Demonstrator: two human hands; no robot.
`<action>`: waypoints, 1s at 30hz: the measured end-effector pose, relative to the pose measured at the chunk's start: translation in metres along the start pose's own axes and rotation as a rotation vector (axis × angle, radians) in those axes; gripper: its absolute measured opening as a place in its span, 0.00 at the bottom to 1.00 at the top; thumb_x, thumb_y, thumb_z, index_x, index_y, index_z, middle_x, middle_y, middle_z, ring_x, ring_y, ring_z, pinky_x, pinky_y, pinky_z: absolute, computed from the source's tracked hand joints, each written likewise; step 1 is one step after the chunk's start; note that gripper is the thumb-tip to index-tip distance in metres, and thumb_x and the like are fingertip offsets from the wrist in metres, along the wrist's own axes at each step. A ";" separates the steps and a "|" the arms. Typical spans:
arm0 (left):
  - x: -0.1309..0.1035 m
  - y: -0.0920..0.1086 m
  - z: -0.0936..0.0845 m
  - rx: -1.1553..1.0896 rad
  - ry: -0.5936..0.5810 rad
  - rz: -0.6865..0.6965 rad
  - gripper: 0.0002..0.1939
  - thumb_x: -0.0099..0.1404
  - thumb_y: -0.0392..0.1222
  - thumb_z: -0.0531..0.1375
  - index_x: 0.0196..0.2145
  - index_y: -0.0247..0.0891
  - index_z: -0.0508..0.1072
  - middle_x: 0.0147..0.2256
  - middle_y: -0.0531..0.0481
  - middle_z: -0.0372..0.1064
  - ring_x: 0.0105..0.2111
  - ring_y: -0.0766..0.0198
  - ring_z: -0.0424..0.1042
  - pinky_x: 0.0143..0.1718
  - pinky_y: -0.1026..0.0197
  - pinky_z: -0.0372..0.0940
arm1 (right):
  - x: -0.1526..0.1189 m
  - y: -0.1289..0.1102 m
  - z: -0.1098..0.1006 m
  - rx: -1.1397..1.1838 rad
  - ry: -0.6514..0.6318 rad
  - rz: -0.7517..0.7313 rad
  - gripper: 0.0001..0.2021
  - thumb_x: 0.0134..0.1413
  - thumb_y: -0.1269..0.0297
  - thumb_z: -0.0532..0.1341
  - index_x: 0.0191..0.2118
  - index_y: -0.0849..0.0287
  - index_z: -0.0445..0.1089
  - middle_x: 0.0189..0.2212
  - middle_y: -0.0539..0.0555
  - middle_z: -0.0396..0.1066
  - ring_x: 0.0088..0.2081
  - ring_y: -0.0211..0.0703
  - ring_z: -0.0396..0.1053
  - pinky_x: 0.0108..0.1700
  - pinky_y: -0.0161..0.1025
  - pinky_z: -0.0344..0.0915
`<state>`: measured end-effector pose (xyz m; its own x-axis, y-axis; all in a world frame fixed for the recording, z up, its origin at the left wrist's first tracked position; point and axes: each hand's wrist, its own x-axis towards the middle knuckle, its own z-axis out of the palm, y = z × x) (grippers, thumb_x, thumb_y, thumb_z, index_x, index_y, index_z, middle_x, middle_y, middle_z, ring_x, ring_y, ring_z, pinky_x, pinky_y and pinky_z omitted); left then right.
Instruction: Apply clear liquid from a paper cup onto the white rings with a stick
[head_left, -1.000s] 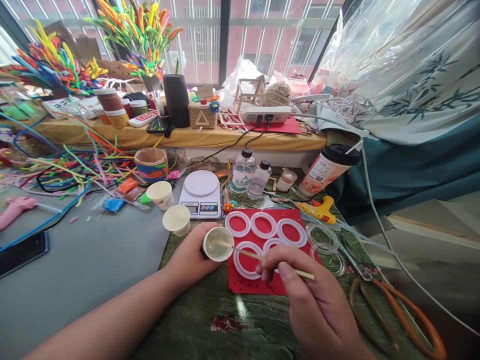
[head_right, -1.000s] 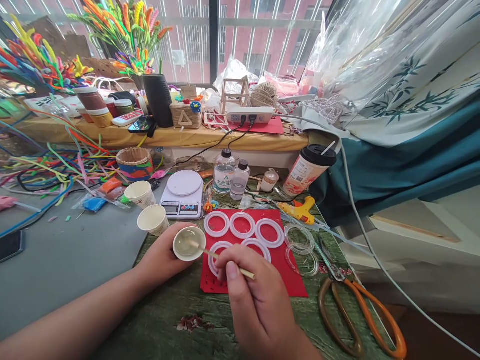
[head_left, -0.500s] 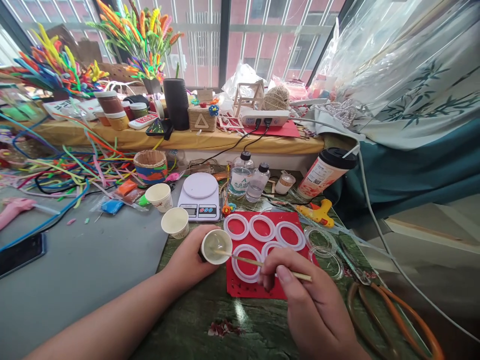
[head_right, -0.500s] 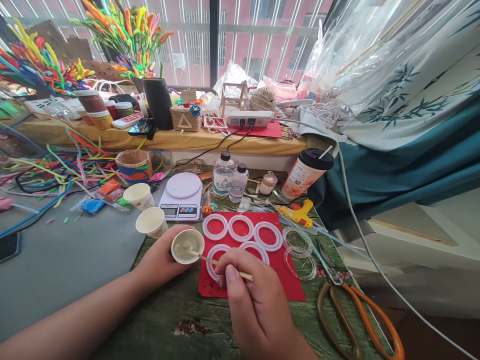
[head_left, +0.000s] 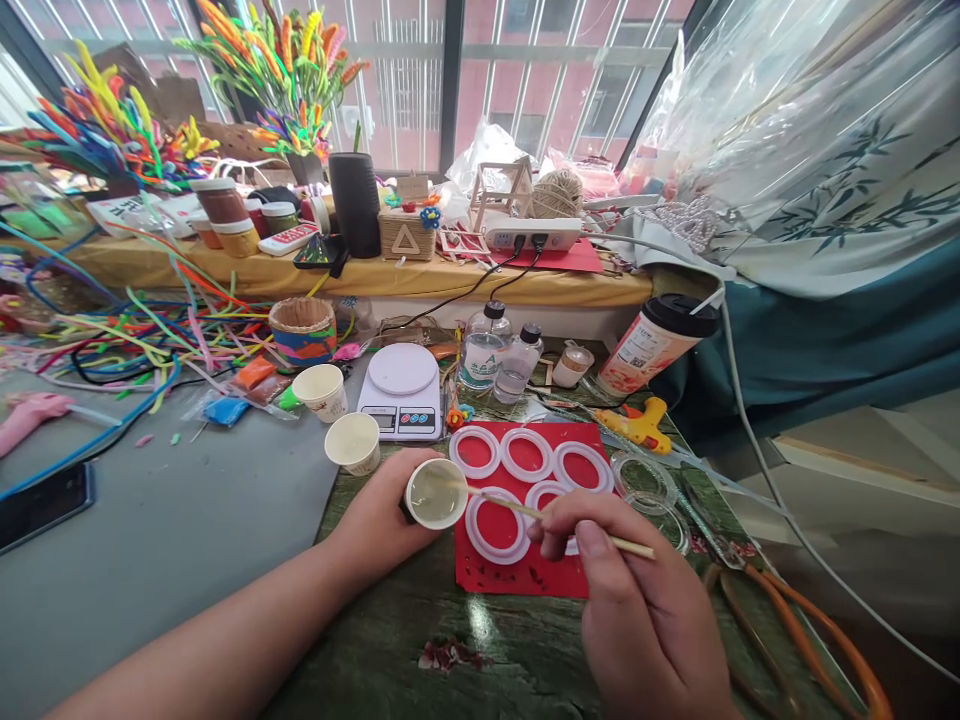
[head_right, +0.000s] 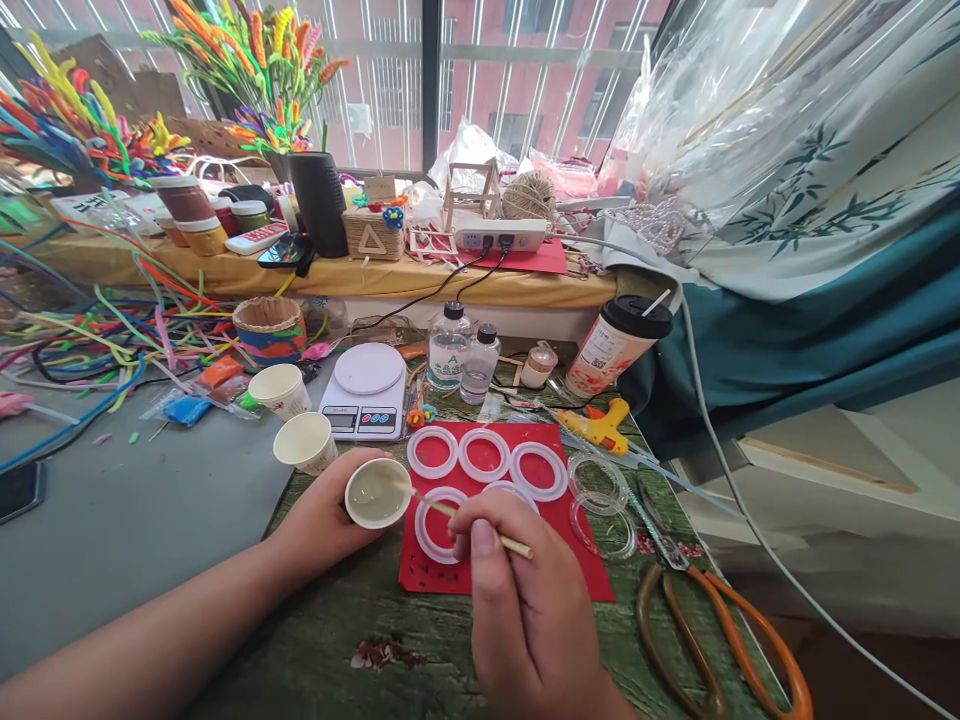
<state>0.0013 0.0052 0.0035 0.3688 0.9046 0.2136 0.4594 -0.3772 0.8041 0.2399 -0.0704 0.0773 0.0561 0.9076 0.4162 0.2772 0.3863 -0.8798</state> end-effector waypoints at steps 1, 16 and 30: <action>0.000 0.000 0.000 0.002 0.002 0.002 0.23 0.64 0.39 0.70 0.56 0.45 0.76 0.54 0.44 0.81 0.54 0.48 0.80 0.59 0.46 0.75 | 0.000 0.000 0.000 0.003 0.013 -0.007 0.13 0.78 0.66 0.55 0.44 0.51 0.77 0.36 0.52 0.79 0.36 0.44 0.76 0.39 0.38 0.73; -0.001 -0.002 0.000 0.021 0.010 0.015 0.24 0.64 0.38 0.71 0.57 0.45 0.75 0.54 0.45 0.81 0.54 0.48 0.80 0.58 0.47 0.75 | 0.000 -0.001 0.002 0.003 -0.024 -0.018 0.13 0.79 0.66 0.55 0.44 0.52 0.77 0.34 0.51 0.78 0.35 0.43 0.76 0.38 0.37 0.73; -0.001 -0.001 -0.001 0.016 -0.005 0.003 0.23 0.65 0.39 0.70 0.57 0.45 0.75 0.55 0.44 0.80 0.54 0.48 0.80 0.58 0.47 0.75 | 0.001 -0.002 -0.001 -0.022 0.010 0.026 0.14 0.79 0.66 0.55 0.43 0.52 0.77 0.33 0.50 0.78 0.35 0.43 0.76 0.37 0.36 0.72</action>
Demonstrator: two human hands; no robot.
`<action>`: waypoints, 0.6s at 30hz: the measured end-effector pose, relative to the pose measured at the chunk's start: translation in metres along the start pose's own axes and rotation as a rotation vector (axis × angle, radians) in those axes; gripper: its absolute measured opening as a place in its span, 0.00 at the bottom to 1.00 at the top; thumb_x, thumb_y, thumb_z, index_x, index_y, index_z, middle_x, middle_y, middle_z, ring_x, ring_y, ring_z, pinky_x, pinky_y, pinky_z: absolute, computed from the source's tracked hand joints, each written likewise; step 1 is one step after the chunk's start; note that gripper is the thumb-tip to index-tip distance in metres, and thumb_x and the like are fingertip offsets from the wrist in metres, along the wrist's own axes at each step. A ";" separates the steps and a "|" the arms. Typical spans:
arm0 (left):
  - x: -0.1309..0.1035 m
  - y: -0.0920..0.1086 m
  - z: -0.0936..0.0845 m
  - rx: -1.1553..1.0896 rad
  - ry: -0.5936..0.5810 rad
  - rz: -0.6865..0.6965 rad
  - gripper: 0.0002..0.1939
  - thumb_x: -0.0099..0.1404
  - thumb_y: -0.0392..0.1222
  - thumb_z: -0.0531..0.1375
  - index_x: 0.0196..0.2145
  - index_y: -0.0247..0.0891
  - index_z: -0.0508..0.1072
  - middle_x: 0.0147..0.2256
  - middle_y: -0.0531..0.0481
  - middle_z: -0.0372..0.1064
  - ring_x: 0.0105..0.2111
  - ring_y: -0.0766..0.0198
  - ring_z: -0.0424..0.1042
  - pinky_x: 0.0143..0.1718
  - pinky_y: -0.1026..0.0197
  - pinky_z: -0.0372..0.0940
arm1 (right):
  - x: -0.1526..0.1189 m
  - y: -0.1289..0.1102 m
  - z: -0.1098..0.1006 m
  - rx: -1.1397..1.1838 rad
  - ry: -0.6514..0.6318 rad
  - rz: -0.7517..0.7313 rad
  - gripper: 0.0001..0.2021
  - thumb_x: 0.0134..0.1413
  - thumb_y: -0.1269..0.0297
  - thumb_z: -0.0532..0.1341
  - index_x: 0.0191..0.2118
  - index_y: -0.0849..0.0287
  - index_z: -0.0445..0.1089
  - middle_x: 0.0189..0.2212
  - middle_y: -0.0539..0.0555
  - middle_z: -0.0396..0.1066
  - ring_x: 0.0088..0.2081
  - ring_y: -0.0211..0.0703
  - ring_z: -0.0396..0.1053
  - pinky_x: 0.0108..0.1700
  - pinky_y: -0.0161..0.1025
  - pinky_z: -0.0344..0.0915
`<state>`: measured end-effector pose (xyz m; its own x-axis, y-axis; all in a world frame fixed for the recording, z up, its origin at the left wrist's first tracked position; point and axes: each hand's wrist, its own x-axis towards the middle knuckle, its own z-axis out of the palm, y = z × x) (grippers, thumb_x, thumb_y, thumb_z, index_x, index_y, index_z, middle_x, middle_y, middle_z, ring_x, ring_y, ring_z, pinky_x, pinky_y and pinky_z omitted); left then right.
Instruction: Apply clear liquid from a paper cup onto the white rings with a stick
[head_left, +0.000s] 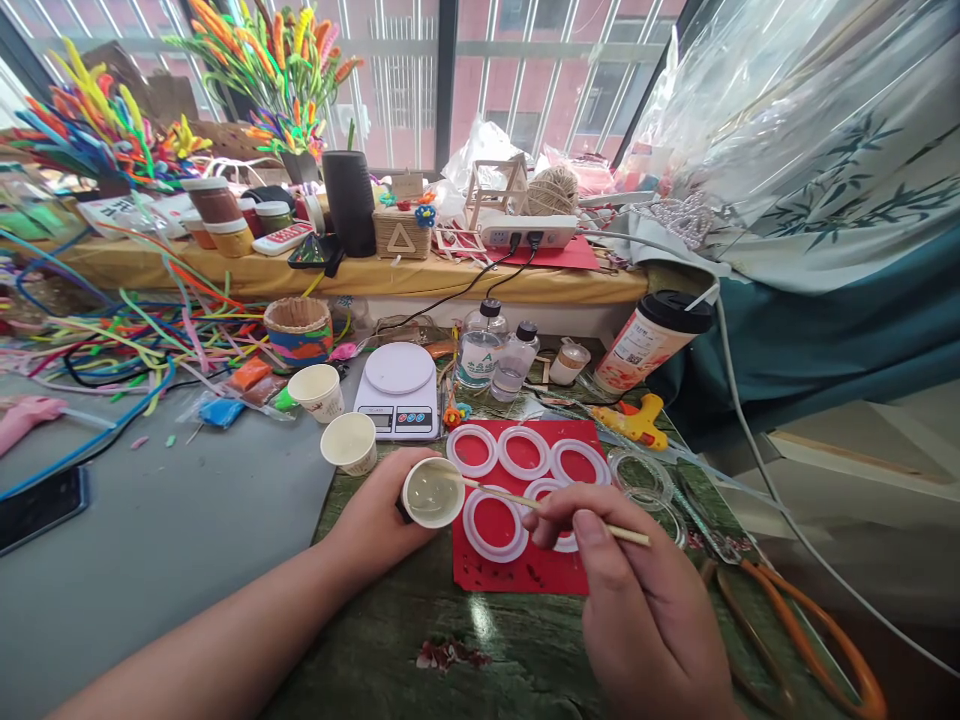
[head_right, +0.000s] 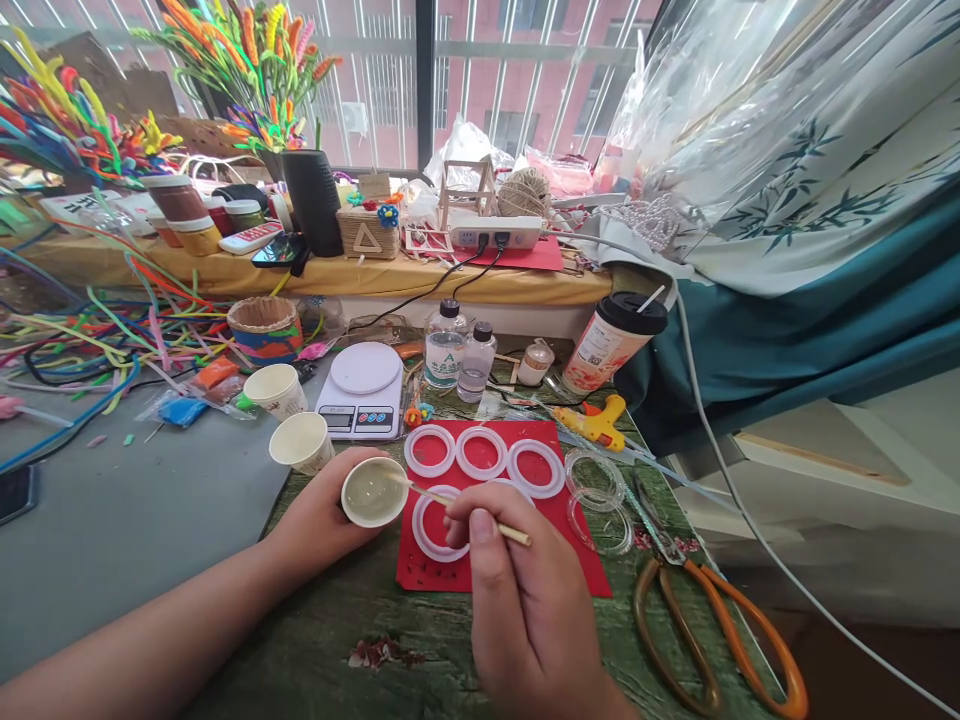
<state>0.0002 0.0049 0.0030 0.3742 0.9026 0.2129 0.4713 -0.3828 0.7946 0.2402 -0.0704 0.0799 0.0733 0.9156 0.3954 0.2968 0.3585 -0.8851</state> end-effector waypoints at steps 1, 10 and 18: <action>0.000 0.000 0.000 0.000 0.000 0.000 0.23 0.65 0.39 0.70 0.57 0.45 0.75 0.55 0.44 0.80 0.54 0.48 0.80 0.58 0.47 0.74 | 0.000 0.000 0.000 0.005 -0.020 0.003 0.14 0.79 0.66 0.55 0.43 0.52 0.77 0.32 0.50 0.78 0.35 0.42 0.76 0.37 0.35 0.72; 0.000 -0.001 0.000 -0.004 0.021 0.006 0.24 0.64 0.39 0.71 0.57 0.45 0.75 0.54 0.45 0.80 0.54 0.49 0.80 0.58 0.48 0.75 | 0.000 -0.001 -0.001 -0.021 -0.085 -0.021 0.14 0.79 0.66 0.54 0.40 0.51 0.75 0.29 0.47 0.75 0.31 0.40 0.74 0.34 0.33 0.70; 0.000 0.001 0.000 -0.004 0.021 0.008 0.23 0.64 0.38 0.71 0.56 0.45 0.76 0.53 0.45 0.81 0.53 0.49 0.81 0.58 0.48 0.75 | -0.001 0.003 -0.001 -0.039 0.001 0.003 0.13 0.79 0.66 0.55 0.42 0.50 0.76 0.30 0.47 0.76 0.32 0.40 0.75 0.35 0.32 0.70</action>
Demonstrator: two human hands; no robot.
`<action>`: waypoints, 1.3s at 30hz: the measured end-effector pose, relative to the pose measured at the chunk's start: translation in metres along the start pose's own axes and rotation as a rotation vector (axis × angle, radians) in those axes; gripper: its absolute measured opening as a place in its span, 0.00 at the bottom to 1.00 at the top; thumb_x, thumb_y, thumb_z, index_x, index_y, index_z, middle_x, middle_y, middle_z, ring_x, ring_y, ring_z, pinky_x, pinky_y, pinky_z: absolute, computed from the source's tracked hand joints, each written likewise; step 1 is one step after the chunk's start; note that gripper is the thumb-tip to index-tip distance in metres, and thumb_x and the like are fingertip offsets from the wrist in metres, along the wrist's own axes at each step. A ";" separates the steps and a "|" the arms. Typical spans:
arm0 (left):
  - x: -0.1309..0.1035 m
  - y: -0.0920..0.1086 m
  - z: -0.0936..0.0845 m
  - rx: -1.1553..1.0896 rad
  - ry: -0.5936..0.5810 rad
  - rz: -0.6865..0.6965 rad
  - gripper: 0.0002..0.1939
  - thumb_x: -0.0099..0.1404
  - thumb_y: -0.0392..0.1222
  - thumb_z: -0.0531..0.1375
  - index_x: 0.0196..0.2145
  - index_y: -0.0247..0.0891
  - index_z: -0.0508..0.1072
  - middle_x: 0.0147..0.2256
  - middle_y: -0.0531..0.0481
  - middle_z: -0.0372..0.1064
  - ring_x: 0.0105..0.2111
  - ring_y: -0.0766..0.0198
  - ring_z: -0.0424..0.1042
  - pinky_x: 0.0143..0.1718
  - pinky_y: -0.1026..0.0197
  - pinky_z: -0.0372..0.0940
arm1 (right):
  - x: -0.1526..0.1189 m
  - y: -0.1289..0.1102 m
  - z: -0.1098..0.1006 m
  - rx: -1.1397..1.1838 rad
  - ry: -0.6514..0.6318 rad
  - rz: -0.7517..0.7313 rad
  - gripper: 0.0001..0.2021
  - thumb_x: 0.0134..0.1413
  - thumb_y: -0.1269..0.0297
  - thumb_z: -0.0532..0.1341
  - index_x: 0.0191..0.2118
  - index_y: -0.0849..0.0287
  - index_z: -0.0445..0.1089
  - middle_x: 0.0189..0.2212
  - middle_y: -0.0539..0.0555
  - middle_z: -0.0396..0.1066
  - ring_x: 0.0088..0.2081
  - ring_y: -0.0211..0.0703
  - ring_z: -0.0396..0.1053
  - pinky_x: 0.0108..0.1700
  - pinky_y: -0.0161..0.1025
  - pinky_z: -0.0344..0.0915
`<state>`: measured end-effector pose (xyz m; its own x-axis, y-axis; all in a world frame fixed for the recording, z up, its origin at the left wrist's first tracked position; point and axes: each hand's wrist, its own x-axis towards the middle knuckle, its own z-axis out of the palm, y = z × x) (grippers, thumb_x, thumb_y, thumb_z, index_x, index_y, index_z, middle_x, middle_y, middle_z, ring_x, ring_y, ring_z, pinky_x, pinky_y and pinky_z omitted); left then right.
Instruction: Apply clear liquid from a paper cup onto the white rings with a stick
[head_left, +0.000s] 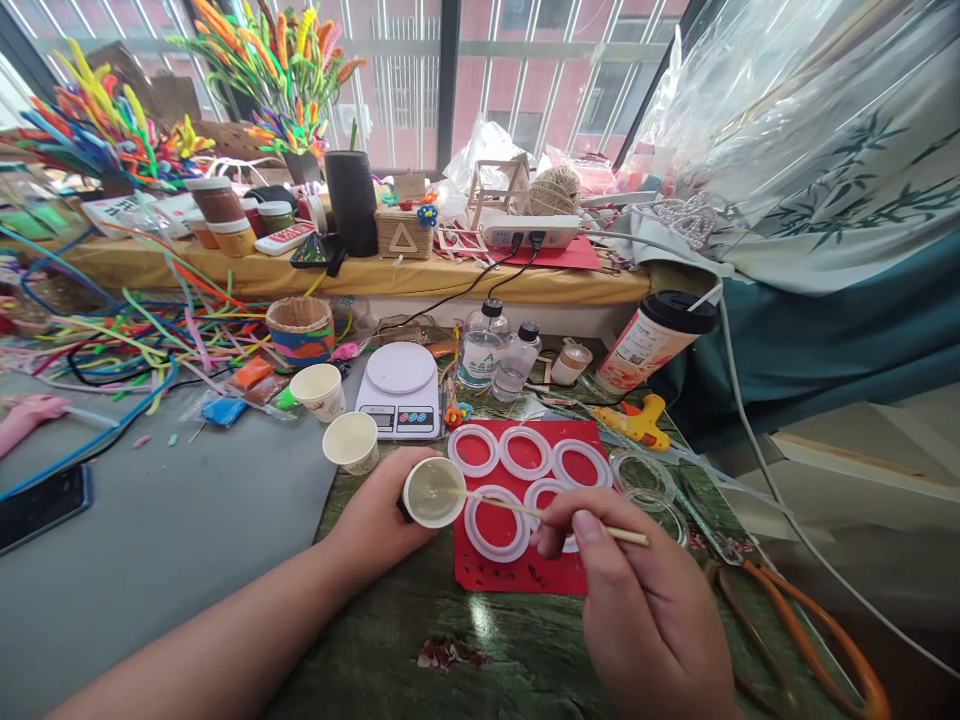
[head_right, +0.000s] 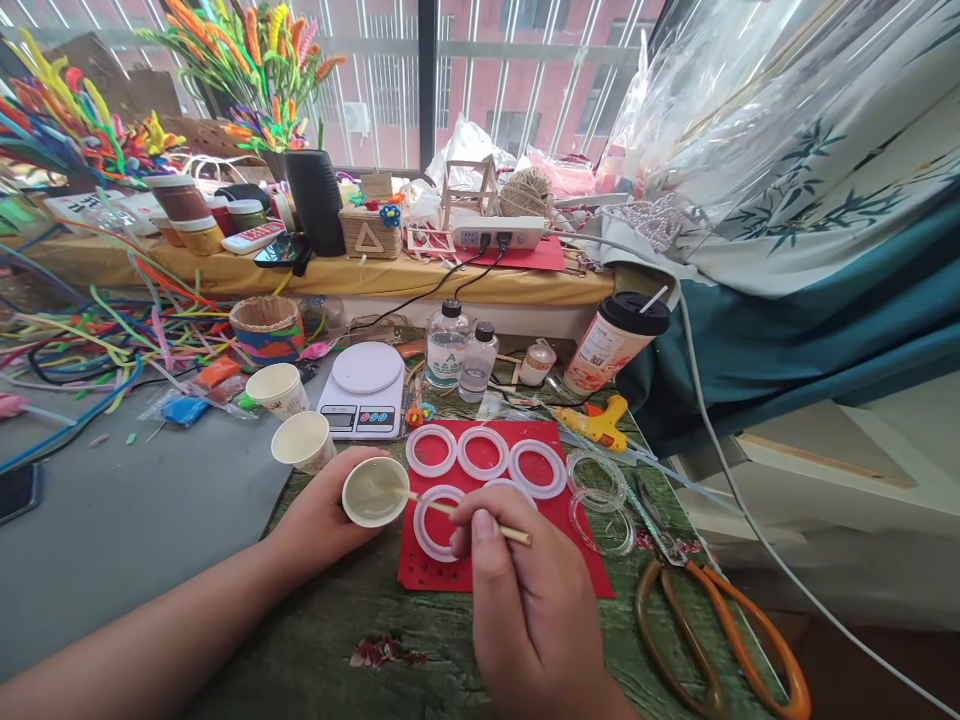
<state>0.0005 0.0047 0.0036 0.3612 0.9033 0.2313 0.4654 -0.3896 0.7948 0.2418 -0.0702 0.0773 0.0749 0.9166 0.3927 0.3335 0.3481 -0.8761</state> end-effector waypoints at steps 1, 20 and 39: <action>0.000 0.000 0.000 0.002 -0.001 0.002 0.23 0.64 0.38 0.71 0.56 0.44 0.76 0.54 0.45 0.81 0.53 0.49 0.80 0.58 0.48 0.75 | 0.000 0.000 0.000 0.004 0.011 -0.002 0.13 0.79 0.66 0.55 0.43 0.50 0.77 0.31 0.47 0.77 0.33 0.40 0.75 0.36 0.32 0.70; 0.000 -0.002 0.001 0.010 0.019 0.018 0.23 0.65 0.39 0.71 0.56 0.45 0.75 0.54 0.45 0.80 0.53 0.49 0.80 0.57 0.48 0.76 | 0.003 -0.001 -0.003 0.039 -0.078 0.009 0.14 0.78 0.66 0.55 0.41 0.51 0.77 0.30 0.48 0.77 0.33 0.42 0.76 0.36 0.34 0.72; 0.000 -0.001 0.001 -0.016 -0.016 -0.018 0.23 0.65 0.38 0.70 0.57 0.44 0.75 0.55 0.43 0.80 0.54 0.47 0.79 0.59 0.45 0.74 | 0.003 0.002 -0.003 -0.012 -0.053 0.012 0.15 0.77 0.64 0.56 0.38 0.54 0.77 0.28 0.51 0.77 0.30 0.45 0.75 0.33 0.37 0.71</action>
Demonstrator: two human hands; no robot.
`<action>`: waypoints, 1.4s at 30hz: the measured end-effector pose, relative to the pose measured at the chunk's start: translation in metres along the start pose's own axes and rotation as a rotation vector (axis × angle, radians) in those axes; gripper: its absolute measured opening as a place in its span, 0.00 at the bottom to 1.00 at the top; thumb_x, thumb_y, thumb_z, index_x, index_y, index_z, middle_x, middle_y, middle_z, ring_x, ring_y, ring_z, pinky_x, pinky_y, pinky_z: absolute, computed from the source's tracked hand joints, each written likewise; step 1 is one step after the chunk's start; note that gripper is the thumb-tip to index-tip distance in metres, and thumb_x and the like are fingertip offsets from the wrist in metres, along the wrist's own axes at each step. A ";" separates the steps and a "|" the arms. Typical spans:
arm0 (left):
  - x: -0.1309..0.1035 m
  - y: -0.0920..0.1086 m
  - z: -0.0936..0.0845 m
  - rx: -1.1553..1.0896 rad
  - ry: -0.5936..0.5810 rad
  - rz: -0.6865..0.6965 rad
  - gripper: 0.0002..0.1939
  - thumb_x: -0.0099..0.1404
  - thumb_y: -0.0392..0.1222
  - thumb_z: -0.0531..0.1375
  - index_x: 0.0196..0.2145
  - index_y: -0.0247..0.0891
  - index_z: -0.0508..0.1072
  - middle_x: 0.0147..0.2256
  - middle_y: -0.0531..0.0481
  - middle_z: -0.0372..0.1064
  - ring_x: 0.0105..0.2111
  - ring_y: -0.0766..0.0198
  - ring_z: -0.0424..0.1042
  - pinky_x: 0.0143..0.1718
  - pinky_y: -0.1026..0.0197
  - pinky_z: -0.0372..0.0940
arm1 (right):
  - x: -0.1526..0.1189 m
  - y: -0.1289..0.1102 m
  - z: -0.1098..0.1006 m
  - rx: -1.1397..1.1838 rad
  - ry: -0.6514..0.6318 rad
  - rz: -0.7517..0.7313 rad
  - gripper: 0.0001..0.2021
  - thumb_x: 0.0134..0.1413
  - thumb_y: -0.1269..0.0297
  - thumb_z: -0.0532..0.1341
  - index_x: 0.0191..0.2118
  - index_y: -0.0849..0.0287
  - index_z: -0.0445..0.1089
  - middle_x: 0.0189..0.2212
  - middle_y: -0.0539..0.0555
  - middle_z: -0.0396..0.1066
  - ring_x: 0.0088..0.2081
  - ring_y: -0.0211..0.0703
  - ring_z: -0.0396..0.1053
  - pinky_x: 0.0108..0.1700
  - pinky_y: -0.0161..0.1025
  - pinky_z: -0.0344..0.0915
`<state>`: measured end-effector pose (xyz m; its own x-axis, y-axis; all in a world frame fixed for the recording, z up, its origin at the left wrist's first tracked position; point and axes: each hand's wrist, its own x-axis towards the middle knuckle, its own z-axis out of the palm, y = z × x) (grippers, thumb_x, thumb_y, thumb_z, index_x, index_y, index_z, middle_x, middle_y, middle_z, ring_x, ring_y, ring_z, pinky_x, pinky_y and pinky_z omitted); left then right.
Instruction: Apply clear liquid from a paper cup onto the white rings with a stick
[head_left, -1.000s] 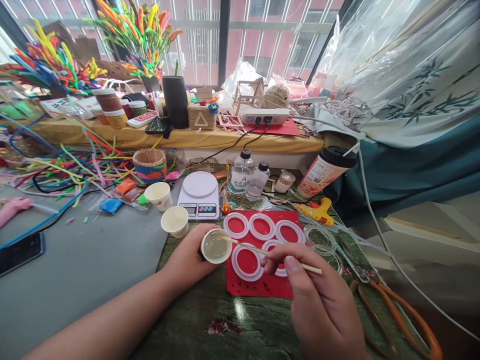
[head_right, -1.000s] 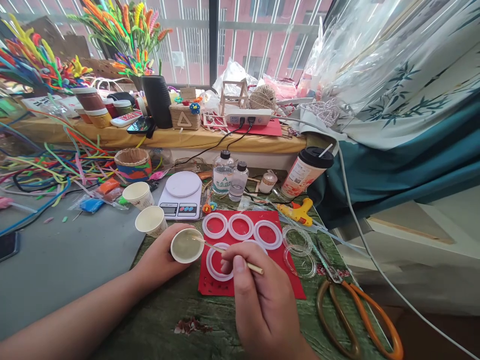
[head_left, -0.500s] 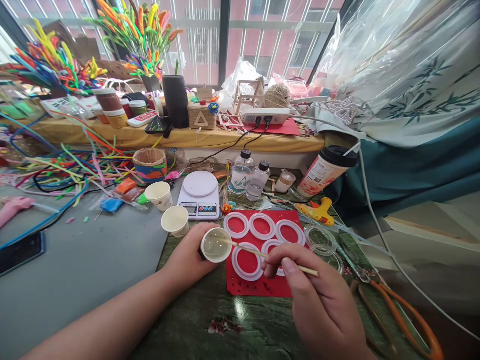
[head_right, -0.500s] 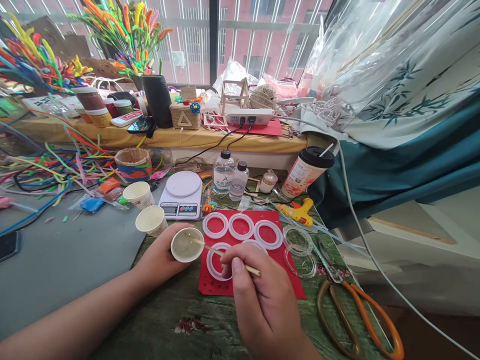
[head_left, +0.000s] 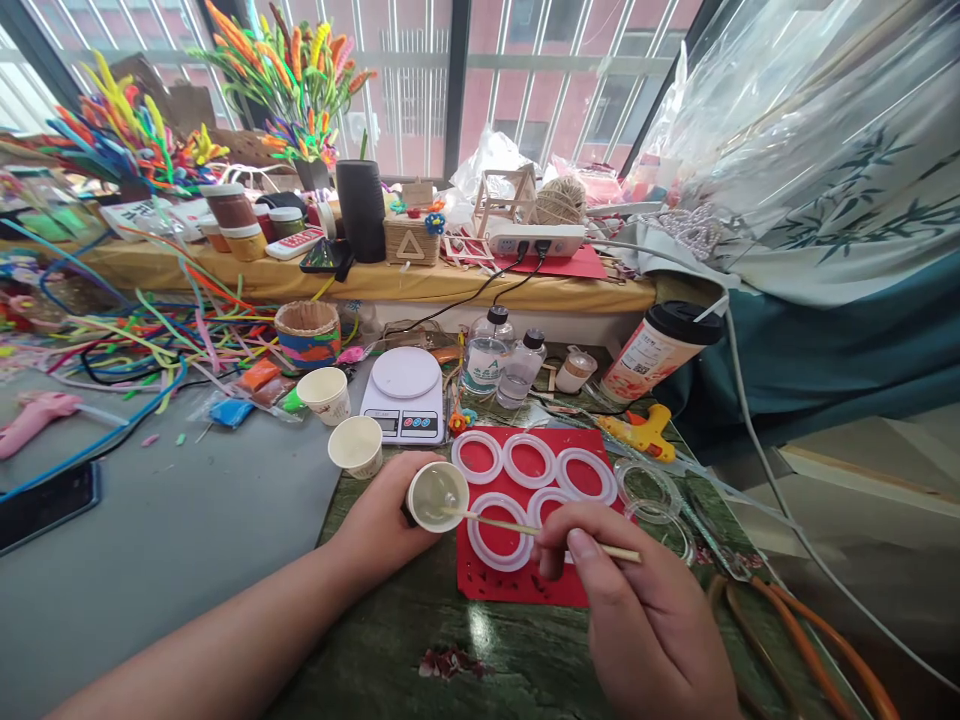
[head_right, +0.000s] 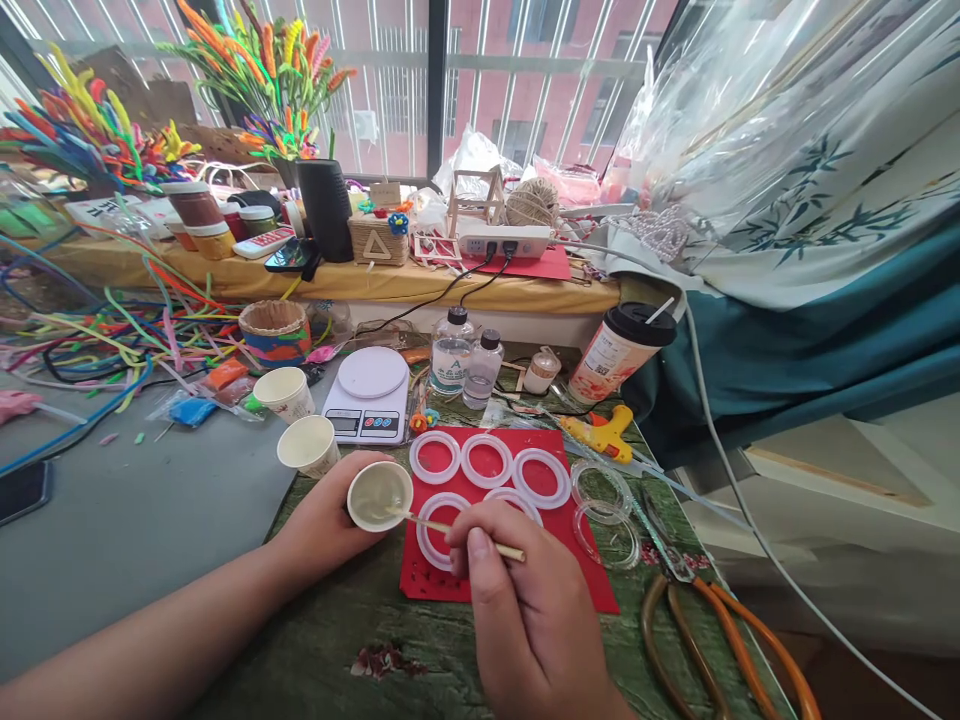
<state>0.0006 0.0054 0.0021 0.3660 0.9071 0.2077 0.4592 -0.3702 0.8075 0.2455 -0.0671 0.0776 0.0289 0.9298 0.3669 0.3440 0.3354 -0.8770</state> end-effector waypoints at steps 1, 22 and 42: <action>0.000 0.000 0.000 -0.002 -0.002 -0.001 0.23 0.65 0.39 0.70 0.57 0.44 0.74 0.55 0.43 0.80 0.54 0.47 0.79 0.59 0.45 0.74 | 0.000 0.000 0.000 -0.011 0.014 -0.006 0.14 0.78 0.64 0.56 0.39 0.54 0.77 0.28 0.51 0.77 0.31 0.45 0.76 0.33 0.37 0.72; 0.000 -0.001 0.001 0.004 0.038 -0.006 0.22 0.64 0.39 0.70 0.55 0.44 0.75 0.53 0.44 0.81 0.52 0.48 0.81 0.56 0.46 0.76 | -0.001 -0.005 0.011 0.090 0.010 -0.022 0.17 0.79 0.59 0.54 0.36 0.53 0.75 0.27 0.51 0.75 0.29 0.45 0.73 0.33 0.38 0.69; 0.001 0.000 0.001 0.010 0.031 -0.016 0.22 0.64 0.41 0.71 0.55 0.44 0.76 0.54 0.42 0.81 0.53 0.46 0.80 0.57 0.45 0.76 | -0.001 0.000 0.006 0.009 0.121 -0.019 0.15 0.78 0.59 0.56 0.39 0.54 0.76 0.28 0.52 0.75 0.30 0.45 0.72 0.33 0.39 0.70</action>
<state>0.0017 0.0058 0.0021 0.3339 0.9185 0.2119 0.4728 -0.3577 0.8053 0.2397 -0.0675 0.0755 0.1355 0.8986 0.4173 0.3376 0.3541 -0.8721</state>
